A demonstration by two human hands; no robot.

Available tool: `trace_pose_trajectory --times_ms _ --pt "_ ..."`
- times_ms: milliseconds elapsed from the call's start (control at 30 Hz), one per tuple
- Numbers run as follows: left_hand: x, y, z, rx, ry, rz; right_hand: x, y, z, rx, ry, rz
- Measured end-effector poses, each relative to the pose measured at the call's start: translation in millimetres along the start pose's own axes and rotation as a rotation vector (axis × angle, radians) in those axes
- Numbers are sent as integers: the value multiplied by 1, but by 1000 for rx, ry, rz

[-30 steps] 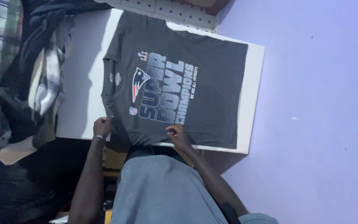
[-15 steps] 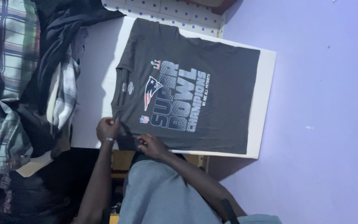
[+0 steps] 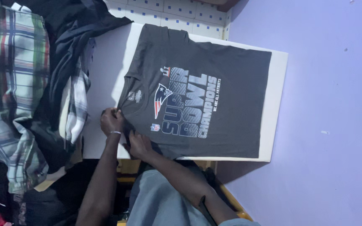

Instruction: The person smooths out a shirt on a white surface and then folds it in half.

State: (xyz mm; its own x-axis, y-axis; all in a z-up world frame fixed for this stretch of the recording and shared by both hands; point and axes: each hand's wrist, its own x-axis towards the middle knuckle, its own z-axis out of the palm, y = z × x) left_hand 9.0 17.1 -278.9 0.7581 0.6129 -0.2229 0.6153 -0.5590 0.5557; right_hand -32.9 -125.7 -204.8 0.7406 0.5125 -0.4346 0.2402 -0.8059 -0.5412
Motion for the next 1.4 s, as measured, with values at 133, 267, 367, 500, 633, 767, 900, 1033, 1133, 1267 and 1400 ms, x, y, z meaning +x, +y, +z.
trace_pose_trajectory --times_ms 133,267,367,500,633,767,900,1033,1133,1267,1400 --pt "17 29 -10 37 -54 0 13 4 19 33 -216 136" --pt "59 74 -13 61 -9 143 28 2 37 -79 -185 150" --pt "81 97 -17 -12 -22 227 28 -1 39 -62 -106 148" --pt "104 101 -11 25 -84 326 21 -5 35 123 -86 239" --pt "122 86 -10 84 -57 390 28 3 36 79 -79 96" --pt "120 103 -25 30 -92 629 22 5 16 205 -150 121" --pt "121 126 -22 12 -234 531 14 -2 -3 243 -213 163" --pt "140 103 -3 56 -249 402 11 -11 -24 192 -269 135" --pt "155 83 1 77 -176 441 6 -17 -41 360 -124 42" --pt "158 87 0 89 -250 375 19 -16 -44 365 -317 121" --pt "189 90 11 -10 -449 427 31 -9 -29 350 -328 131"
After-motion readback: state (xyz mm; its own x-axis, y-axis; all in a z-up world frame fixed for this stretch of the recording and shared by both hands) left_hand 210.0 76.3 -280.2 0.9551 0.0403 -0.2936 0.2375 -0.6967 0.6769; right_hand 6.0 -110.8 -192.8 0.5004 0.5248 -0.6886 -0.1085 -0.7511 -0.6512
